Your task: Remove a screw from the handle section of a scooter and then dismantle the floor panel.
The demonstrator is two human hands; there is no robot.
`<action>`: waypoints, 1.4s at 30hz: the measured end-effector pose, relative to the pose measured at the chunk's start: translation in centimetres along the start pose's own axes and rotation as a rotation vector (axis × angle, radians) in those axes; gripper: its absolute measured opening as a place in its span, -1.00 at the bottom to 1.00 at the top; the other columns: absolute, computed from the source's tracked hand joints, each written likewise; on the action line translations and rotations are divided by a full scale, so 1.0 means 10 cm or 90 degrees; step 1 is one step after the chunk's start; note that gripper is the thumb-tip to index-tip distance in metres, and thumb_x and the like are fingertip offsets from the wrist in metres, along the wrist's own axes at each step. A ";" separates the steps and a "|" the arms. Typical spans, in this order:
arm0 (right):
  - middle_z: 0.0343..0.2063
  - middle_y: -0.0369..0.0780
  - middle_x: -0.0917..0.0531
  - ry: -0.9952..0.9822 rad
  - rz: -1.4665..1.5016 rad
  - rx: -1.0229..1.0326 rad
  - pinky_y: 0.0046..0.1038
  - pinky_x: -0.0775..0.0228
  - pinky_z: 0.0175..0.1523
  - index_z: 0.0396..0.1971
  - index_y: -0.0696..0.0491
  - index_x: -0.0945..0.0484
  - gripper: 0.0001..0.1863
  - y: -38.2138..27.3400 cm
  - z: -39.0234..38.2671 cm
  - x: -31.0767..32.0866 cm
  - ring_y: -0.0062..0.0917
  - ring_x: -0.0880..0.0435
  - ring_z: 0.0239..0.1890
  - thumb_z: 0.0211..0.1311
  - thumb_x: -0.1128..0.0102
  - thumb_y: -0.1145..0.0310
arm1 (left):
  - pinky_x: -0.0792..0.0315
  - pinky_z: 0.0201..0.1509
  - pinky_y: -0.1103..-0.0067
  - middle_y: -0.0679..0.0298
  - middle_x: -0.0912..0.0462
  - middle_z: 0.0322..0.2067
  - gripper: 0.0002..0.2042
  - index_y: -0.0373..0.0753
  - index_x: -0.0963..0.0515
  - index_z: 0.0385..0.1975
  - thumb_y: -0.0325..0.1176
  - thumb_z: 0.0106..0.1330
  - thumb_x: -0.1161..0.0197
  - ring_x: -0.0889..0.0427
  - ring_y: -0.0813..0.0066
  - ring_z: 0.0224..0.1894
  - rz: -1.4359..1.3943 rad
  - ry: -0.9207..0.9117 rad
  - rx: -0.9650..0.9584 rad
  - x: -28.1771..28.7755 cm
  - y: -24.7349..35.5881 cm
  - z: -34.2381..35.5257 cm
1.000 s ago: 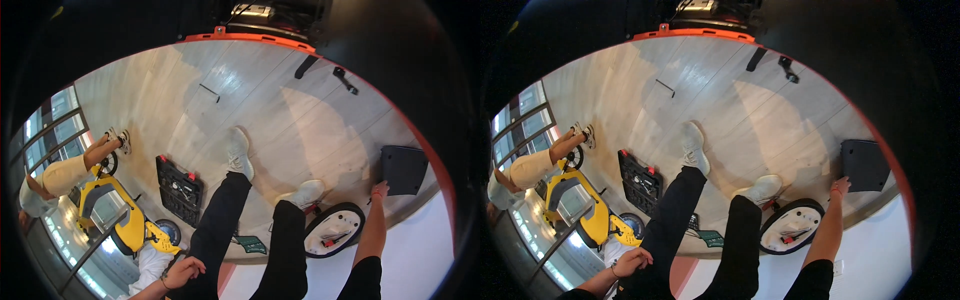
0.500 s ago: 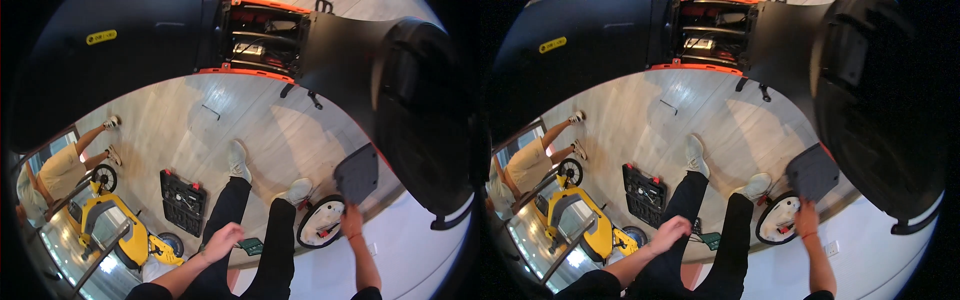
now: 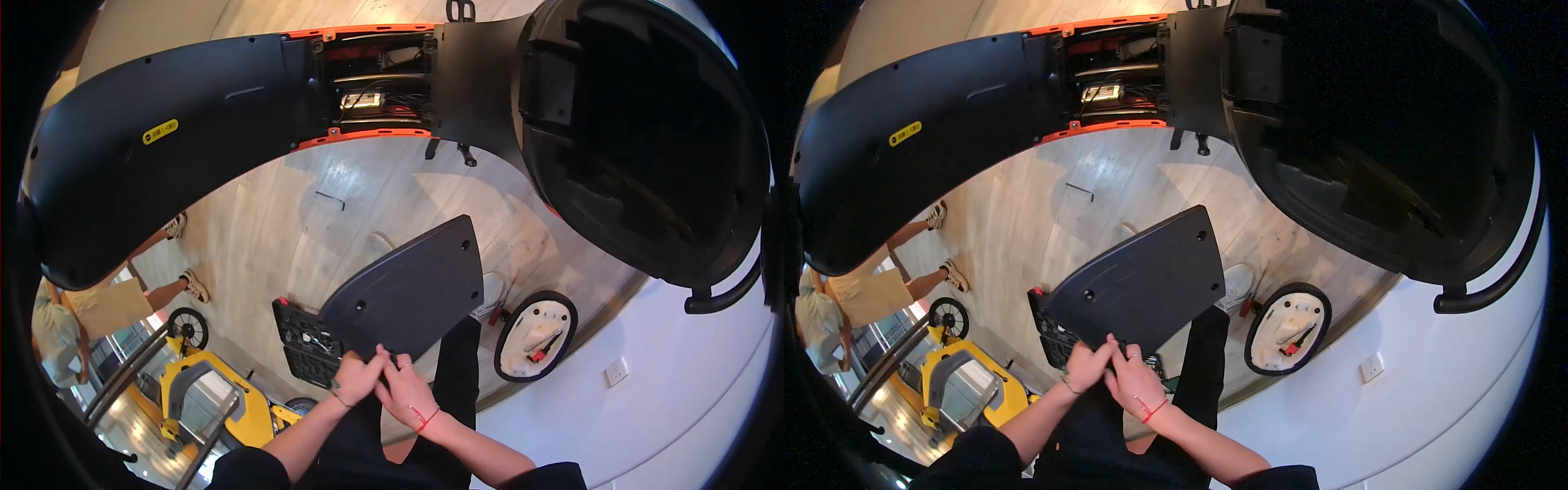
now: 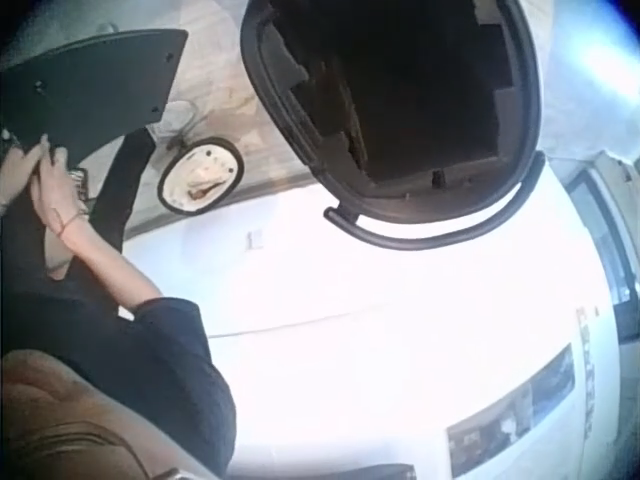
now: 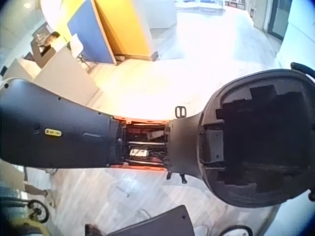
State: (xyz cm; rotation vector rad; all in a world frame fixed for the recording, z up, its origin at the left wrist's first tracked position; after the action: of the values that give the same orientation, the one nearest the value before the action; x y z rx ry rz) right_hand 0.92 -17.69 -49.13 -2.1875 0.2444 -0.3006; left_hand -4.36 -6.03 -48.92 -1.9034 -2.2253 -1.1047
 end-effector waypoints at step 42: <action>-0.68 -0.37 -0.52 0.300 0.217 0.053 -0.54 -0.26 -0.42 -0.52 0.24 -0.59 -0.68 -0.37 2.97 2.45 -0.72 -0.34 -0.59 0.20 -0.30 0.25 | -0.49 -0.20 0.25 0.12 -0.47 -0.32 -0.71 -0.12 -0.51 -0.10 -0.17 0.22 -0.20 -0.59 0.10 -0.30 0.358 -0.085 0.054 0.48 -1.10 -0.39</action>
State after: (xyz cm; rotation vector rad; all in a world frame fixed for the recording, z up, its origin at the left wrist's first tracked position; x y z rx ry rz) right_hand 33.40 0.13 -60.19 -1.9245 0.8390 -0.6171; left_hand -16.78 -4.04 -49.37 -2.3980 -1.5747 -0.7967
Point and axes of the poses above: each hand's wrist, its own z-axis towards the middle knuckle, its own x-axis out of the back of the hand, y = z × x, the point moved 4 cm from there along z, towards the middle knuckle
